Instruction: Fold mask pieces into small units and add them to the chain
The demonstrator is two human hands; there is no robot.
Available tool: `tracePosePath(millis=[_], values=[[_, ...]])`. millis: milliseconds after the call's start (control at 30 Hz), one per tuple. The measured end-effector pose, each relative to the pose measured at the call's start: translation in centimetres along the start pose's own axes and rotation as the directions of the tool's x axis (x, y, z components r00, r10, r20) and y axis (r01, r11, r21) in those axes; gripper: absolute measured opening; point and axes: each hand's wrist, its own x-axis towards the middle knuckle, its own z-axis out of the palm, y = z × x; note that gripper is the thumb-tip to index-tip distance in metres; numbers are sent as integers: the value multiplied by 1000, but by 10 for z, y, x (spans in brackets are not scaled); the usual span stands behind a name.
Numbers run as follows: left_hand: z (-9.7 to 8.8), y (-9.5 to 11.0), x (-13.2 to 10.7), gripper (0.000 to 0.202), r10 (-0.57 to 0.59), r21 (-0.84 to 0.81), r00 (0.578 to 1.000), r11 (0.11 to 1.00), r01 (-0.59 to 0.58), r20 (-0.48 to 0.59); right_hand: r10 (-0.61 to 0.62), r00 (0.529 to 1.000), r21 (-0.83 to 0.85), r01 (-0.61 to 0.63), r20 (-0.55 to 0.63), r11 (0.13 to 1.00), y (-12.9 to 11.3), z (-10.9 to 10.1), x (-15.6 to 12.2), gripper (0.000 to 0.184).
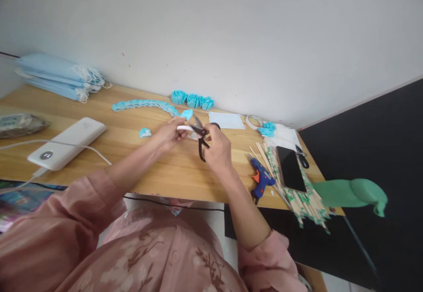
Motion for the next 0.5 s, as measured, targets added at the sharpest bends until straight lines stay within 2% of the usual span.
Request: tracePosePath(millis=[67, 100, 167, 233, 300, 367, 433, 500], values=[[-1, 3, 1, 18, 22, -36, 1000, 999, -22, -2, 156, 985, 224, -135, -79, 965, 5, 4, 6, 24], [-3, 5, 1, 16, 49, -68, 999, 996, -50, -20, 254, 964, 376, -206, -83, 904, 8, 4, 9, 24], [-5, 9, 2, 14, 93, -112, 995, 989, -97, -40, 416, 909, 653, -316, 2, 688, 16, 3, 16, 29], [-5, 10, 2, 15, 97, -109, 995, 989, -97, -6, 507, 852, 804, -389, 129, 450, 25, 3, 20, 36], [-4, 10, -1, 19, 74, -88, 996, 994, -69, 50, 546, 802, 859, -438, 240, 265, 32, 5, 22, 41], [-1, 9, -5, 22, 47, -72, 993, 997, -39, 107, 553, 772, 874, -463, 313, 151, 38, 9, 21, 40], [2, 9, -9, 24, 31, -66, 986, 998, -20, 163, 556, 757, 879, -468, 343, 95, 41, 13, 20, 38], [5, 10, -12, 27, 39, -75, 976, 997, -23, 216, 569, 746, 880, -468, 346, 78, 41, 17, 20, 35]])
